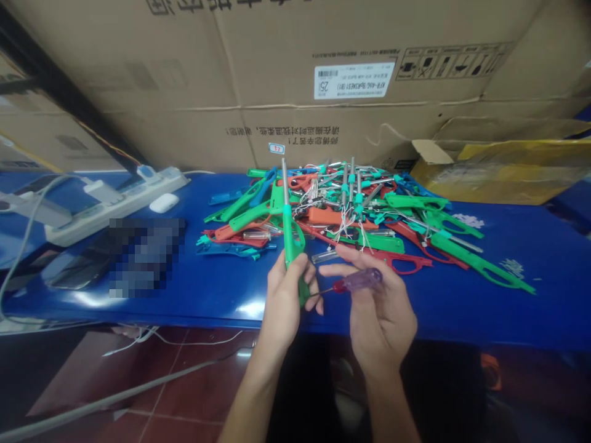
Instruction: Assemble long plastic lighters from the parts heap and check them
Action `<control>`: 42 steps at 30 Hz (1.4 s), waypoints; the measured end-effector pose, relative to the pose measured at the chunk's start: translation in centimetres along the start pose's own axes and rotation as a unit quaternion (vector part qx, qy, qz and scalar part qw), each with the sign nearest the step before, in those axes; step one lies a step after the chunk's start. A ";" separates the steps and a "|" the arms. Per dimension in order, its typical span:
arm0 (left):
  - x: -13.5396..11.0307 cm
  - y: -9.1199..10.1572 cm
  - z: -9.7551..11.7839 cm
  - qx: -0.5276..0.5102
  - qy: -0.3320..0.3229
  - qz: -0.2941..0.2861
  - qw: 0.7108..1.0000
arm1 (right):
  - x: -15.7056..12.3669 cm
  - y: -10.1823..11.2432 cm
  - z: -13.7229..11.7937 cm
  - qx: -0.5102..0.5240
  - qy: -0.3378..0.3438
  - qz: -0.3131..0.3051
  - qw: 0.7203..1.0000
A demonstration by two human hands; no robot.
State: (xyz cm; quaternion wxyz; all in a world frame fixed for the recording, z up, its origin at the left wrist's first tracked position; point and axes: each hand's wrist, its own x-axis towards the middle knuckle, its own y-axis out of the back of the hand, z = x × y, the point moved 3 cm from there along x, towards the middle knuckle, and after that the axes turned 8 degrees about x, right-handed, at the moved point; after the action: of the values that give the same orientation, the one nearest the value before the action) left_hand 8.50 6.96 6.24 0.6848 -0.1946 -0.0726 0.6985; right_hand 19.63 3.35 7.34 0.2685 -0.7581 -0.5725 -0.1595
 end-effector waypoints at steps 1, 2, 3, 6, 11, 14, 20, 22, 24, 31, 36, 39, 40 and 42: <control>0.0 0.0 -0.1 0.000 -0.001 -0.001 1.000 | -0.1 -0.1 0.1 0.024 -0.004 0.006 1.000; 0.0 0.0 -0.1 -0.001 -0.001 -0.002 1.000 | -0.2 -0.2 0.2 0.039 -0.007 0.012 0.999; 0.0 0.0 -0.1 -0.002 -0.001 -0.004 1.000 | -0.2 -0.2 0.4 0.045 -0.006 0.022 0.999; -0.1 0.1 0.0 -0.003 -0.004 -0.011 1.000 | -0.2 -0.1 0.6 0.056 0.018 0.050 0.997; 0.0 0.1 0.0 0.009 -0.004 -0.013 1.000 | -0.2 0.1 0.1 -0.023 0.064 0.057 0.996; 0.0 0.0 0.1 0.001 -0.012 -0.020 1.000 | -0.1 -0.3 -0.3 -0.091 0.091 0.076 0.989; -0.3 -0.2 0.6 -0.018 -0.008 -0.010 1.000 | -5.2 0.1 -0.1 -0.173 0.164 0.082 0.968; -0.3 -0.1 0.8 -0.029 -0.010 0.002 1.000 | -9.8 1.1 0.7 -0.204 0.203 0.012 0.958; -0.3 0.0 1.0 -0.034 -0.010 0.009 0.999 | -14.8 2.4 2.5 -0.263 0.147 -0.062 0.951; -0.3 -0.1 0.9 -0.041 -0.005 0.004 0.999 | -25.2 6.8 8.5 -0.384 -0.319 -0.179 0.848; -0.1 -0.1 0.8 -0.036 -0.001 -0.001 0.999 | -25.6 7.1 8.6 -0.363 -0.437 -0.185 0.802; -0.1 -0.1 0.8 -0.032 -0.004 -0.011 0.999 | -25.1 6.7 8.5 -0.345 -0.473 -0.200 0.785; -0.1 -0.1 0.8 -0.031 -0.006 -0.014 0.999 | -24.8 6.6 8.4 -0.337 -0.476 -0.204 0.786; -0.1 -0.2 0.9 -0.029 -0.013 -0.019 0.999 | -24.2 6.5 8.4 -0.318 -0.476 -0.217 0.791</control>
State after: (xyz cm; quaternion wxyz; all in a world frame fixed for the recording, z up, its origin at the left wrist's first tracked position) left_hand 8.29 6.98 7.17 0.6913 -0.2040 -0.1051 0.6851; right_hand 18.19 -11.90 -14.15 -0.3352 -0.6368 -0.6943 -0.0055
